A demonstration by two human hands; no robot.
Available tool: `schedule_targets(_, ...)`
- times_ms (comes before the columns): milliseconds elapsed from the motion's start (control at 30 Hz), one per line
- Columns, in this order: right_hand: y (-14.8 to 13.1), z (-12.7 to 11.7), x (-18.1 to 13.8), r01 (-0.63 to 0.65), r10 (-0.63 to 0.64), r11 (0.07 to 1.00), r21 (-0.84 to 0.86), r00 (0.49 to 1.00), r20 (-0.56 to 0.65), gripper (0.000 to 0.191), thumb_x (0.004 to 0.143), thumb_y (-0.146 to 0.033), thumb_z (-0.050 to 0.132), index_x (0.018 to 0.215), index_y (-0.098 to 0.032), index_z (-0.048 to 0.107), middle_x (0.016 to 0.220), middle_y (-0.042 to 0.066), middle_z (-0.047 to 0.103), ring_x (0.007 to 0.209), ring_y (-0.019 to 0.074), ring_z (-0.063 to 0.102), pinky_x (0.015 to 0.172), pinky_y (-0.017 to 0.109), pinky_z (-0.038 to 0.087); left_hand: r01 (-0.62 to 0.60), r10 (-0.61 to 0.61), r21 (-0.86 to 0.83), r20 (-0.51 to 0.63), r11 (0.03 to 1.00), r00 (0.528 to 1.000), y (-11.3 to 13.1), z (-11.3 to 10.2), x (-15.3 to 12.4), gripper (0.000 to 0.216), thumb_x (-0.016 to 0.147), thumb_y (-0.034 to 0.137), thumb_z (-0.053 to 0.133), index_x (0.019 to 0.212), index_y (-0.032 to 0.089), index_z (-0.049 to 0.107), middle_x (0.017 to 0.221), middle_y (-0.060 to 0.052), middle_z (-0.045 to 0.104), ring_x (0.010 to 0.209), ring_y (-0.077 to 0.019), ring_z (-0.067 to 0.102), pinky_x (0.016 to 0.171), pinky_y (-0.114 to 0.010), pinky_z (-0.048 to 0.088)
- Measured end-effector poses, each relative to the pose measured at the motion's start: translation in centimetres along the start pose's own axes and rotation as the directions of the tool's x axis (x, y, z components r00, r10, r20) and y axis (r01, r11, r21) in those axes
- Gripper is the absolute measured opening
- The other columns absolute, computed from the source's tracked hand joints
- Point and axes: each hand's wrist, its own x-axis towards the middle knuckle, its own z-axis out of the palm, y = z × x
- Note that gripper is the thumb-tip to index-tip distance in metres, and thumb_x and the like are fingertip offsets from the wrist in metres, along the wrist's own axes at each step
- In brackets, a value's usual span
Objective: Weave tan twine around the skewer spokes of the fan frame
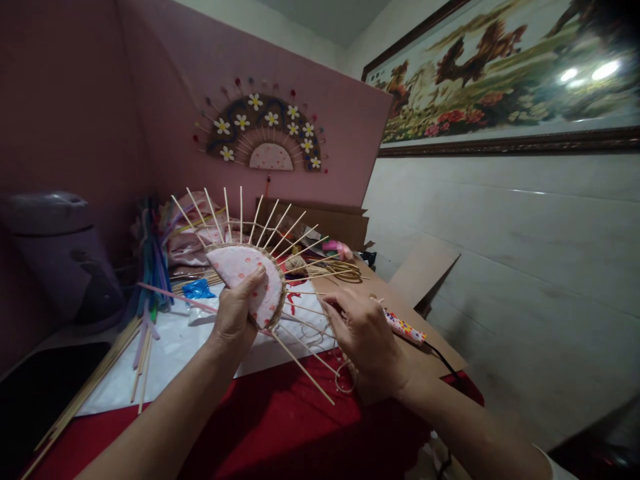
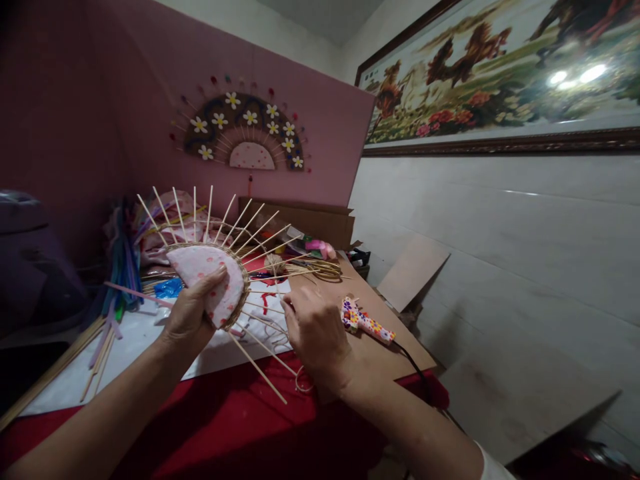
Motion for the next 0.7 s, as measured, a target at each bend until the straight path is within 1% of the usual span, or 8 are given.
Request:
schedule_targets(133, -0.12, 0.11, -0.09, 0.004, -0.004, 1.0, 0.018, 1.0, 0.013, 0.019, 0.087, -0.016, 0.045, 0.085, -0.016, 0.063, 0.08, 0.007, 0.066, 0.077, 0.0179, 0.059, 0.069, 0.029, 0.039, -0.023, 0.023, -0.002, 0.026, 1.0, 0.999, -0.12, -0.16, 0.12, 0.022, 0.054, 0.013, 0.075, 0.073, 0.009, 0.065, 0.064, -0.005, 0.069, 0.051, -0.014, 0.062, 0.051, -0.025, 0.054)
schedule_targets(300, -0.19, 0.42, -0.13, -0.02, 0.019, 0.998, 0.062, 1.0, 0.019, 0.016, 0.084, -0.014, 0.047, 0.082, -0.015, 0.063, 0.076, 0.005, 0.064, 0.072, 0.0164, 0.058, 0.066, 0.027, 0.04, -0.038, 0.038, 0.022, 0.04, 0.999, 0.998, -0.23, -0.28, 0.23, 0.023, 0.055, 0.015, 0.075, 0.074, 0.01, 0.065, 0.065, -0.004, 0.069, 0.052, -0.0137, 0.062, 0.046, -0.021, 0.05)
schedule_targets(467, -0.42, 0.5, -0.19, -0.032, 0.029, 0.997, 0.071, 0.999, 0.037, 0.016, 0.083, -0.012, 0.047, 0.08, -0.015, 0.062, 0.074, 0.005, 0.063, 0.071, 0.016, 0.057, 0.065, 0.026, 0.039, -0.029, 0.027, 0.03, 0.075, 0.999, 0.997, -0.24, -0.34, 0.03, 0.024, 0.058, 0.018, 0.075, 0.078, 0.01, 0.065, 0.067, -0.004, 0.069, 0.054, -0.0147, 0.063, 0.047, -0.022, 0.051)
schedule_targets(700, -0.59, 0.63, -0.46, -0.039, 0.036, 0.997, 0.07, 0.998, 0.044, 0.015, 0.084, -0.013, 0.048, 0.083, -0.015, 0.062, 0.076, 0.005, 0.064, 0.072, 0.016, 0.058, 0.067, 0.027, 0.038, -0.06, 0.059, 0.018, 0.05, 0.998, 0.997, -0.26, -0.18, -0.19, 0.024, 0.057, 0.017, 0.075, 0.077, 0.011, 0.064, 0.066, -0.002, 0.068, 0.054, -0.0132, 0.062, 0.052, -0.023, 0.053)
